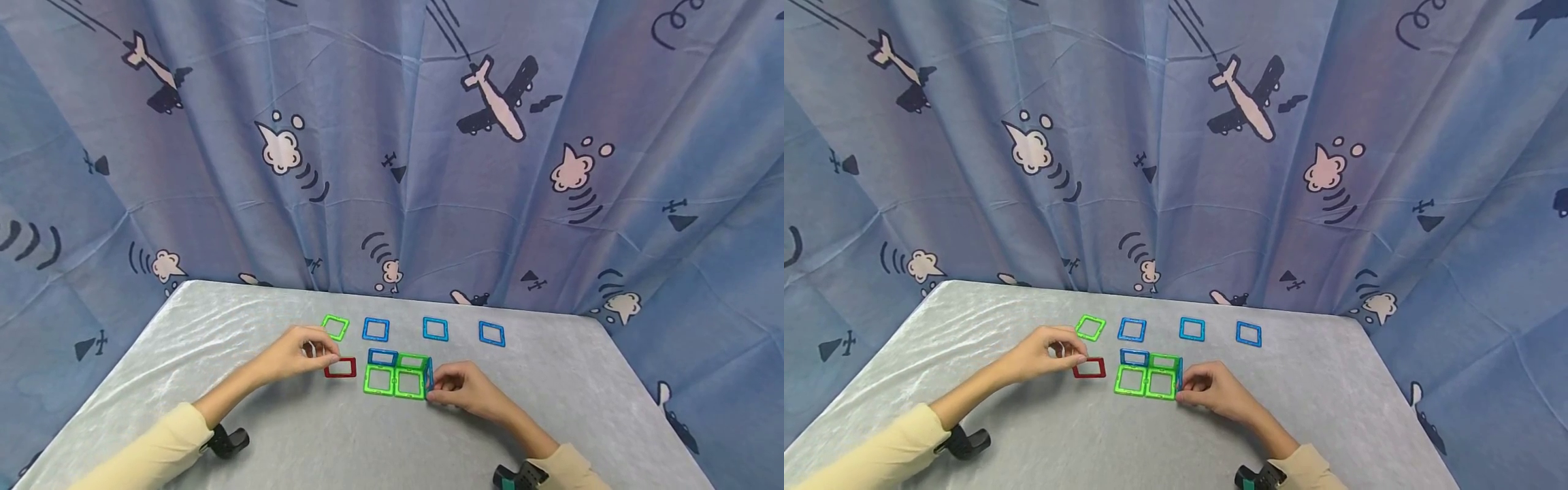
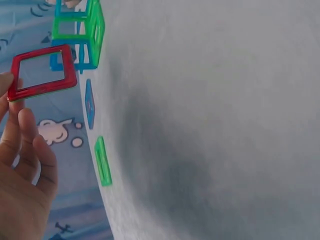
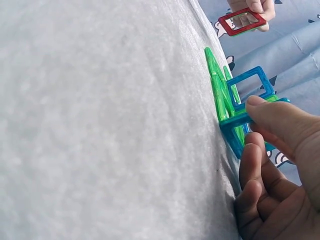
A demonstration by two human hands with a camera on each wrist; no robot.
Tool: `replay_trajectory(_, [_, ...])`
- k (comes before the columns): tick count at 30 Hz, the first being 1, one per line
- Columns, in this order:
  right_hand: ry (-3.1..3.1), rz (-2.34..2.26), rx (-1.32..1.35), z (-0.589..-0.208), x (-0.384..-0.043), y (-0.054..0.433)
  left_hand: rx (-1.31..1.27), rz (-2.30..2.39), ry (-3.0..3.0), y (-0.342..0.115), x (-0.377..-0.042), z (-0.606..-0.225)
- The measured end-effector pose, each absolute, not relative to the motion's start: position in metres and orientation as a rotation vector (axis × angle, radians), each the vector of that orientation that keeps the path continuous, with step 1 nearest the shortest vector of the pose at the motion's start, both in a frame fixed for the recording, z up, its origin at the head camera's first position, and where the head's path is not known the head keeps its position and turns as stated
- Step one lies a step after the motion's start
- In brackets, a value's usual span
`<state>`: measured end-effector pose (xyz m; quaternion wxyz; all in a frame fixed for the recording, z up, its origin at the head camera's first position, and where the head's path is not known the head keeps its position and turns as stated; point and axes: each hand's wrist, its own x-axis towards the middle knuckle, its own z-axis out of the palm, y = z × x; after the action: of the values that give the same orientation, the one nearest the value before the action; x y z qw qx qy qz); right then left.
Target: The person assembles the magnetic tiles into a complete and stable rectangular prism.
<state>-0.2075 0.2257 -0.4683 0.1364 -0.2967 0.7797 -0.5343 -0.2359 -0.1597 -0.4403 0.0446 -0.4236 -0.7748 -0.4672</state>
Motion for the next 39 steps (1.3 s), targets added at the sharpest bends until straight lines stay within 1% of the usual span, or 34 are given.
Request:
replay_trajectory(22, [2.278, -1.538, -0.856, -0.464, -0.206, 0.224, -1.322, -1.495, -2.435, -0.124, -0.233, -0.451])
replay_trajectory(39, [2.294, -1.527, -0.826, -0.464, -0.204, 0.224, -1.443, -1.459, -2.409, -0.084, -0.231, -0.455])
